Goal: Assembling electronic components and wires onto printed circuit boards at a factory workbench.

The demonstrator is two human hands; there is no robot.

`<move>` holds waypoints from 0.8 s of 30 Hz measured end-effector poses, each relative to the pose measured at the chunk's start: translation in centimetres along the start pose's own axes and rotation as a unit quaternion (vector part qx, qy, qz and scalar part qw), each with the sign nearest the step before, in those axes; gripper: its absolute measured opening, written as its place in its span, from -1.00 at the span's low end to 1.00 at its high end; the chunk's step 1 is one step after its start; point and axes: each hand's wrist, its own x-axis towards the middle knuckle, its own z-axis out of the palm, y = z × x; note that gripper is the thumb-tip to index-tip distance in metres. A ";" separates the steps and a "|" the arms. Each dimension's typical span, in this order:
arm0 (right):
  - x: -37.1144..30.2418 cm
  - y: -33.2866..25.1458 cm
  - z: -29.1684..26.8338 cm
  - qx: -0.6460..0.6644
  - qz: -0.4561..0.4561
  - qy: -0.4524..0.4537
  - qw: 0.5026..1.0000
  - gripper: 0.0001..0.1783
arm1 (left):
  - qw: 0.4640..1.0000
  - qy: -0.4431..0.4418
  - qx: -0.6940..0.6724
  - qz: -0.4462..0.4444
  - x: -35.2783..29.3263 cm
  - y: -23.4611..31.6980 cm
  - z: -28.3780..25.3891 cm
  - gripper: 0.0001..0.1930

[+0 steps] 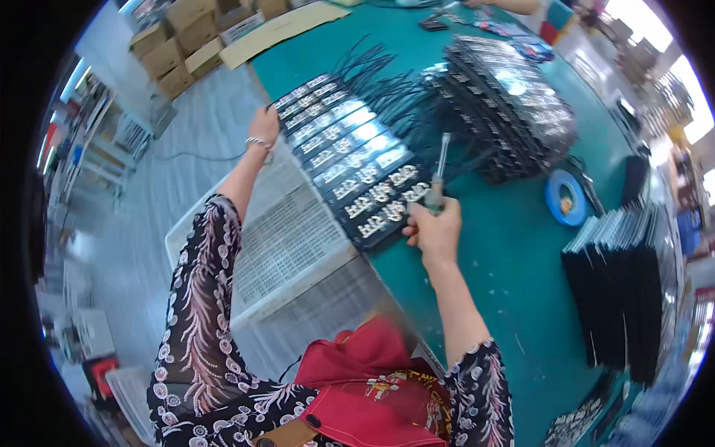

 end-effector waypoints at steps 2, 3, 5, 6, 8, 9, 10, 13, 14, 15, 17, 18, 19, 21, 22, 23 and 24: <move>-0.1 0.0 1.0 -0.015 0.018 0.005 1.000 -0.62 | 0.971 -0.171 0.130 0.108 0.4 -1.9 0.8 -0.65; 0.3 1.0 -0.3 -0.027 0.029 0.014 0.999 -0.64 | 0.961 -0.179 0.199 0.065 -0.9 0.2 2.1 -0.67; 4.5 -2.2 5.1 -0.006 -0.018 -0.002 1.000 -0.66 | 0.994 0.030 0.100 -0.020 9.6 3.9 -1.1 -0.56; 3.5 -0.4 4.6 -0.035 -0.010 -0.027 0.999 -0.67 | 0.987 0.114 0.114 0.027 8.4 0.9 0.8 -0.50; -0.4 1.2 1.4 -0.094 -0.024 -0.034 0.995 -0.65 | 0.967 0.118 0.084 0.208 8.4 -0.1 2.4 -0.46; -2.4 2.5 -2.2 -0.099 -0.050 -0.021 0.994 -0.59 | 0.968 0.079 0.013 0.239 5.7 5.0 4.4 -0.49; -4.8 3.5 -5.9 -0.118 -0.065 0.001 0.991 -0.55 | 0.960 0.044 -0.054 0.271 3.3 10.4 3.2 -0.51; -13.1 6.9 -15.8 -0.235 -0.176 0.119 0.949 -0.54 | 0.909 -0.146 -0.319 0.225 -5.8 25.4 -1.6 -0.63; -16.3 7.3 -19.8 -0.294 -0.210 0.166 0.918 -0.54 | 0.879 -0.217 -0.370 0.208 -9.5 31.3 -3.9 -0.64; -19.7 7.5 -23.0 -0.240 -0.148 0.201 0.938 -0.55 | 0.845 -0.285 -0.429 0.144 -12.9 35.9 -5.9 -0.64; -26.7 8.4 -30.3 -0.185 -0.073 0.308 0.930 -0.60 | 0.778 -0.395 -0.477 0.104 -19.0 45.5 -8.5 -0.63; -30.8 8.4 -34.5 -0.153 -0.056 0.351 0.922 -0.64 | 0.740 -0.440 -0.498 0.101 -22.4 50.5 -10.0 -0.60; -35.6 5.4 -39.8 -0.126 -0.041 0.388 0.912 -0.67 | 0.708 -0.469 -0.522 0.080 -25.3 57.4 -14.2 -0.59; -40.7 7.4 -46.4 -0.088 -0.040 0.449 0.888 -0.75 | 0.704 -0.484 -0.504 0.122 -30.3 64.9 -15.6 -0.58; -43.4 10.0 -50.4 -0.081 -0.040 0.476 0.875 -0.76 | 0.704 -0.479 -0.503 0.151 -32.9 69.3 -16.5 -0.60; -46.3 9.7 -54.8 -0.032 -0.075 0.479 0.874 -0.78 | 0.736 -0.450 -0.478 0.167 -37.2 75.0 -17.4 -0.61; -48.0 10.9 -57.2 0.017 -0.092 0.493 0.865 -0.79 | 0.745 -0.452 -0.445 0.206 -39.1 79.2 -18.2 -0.60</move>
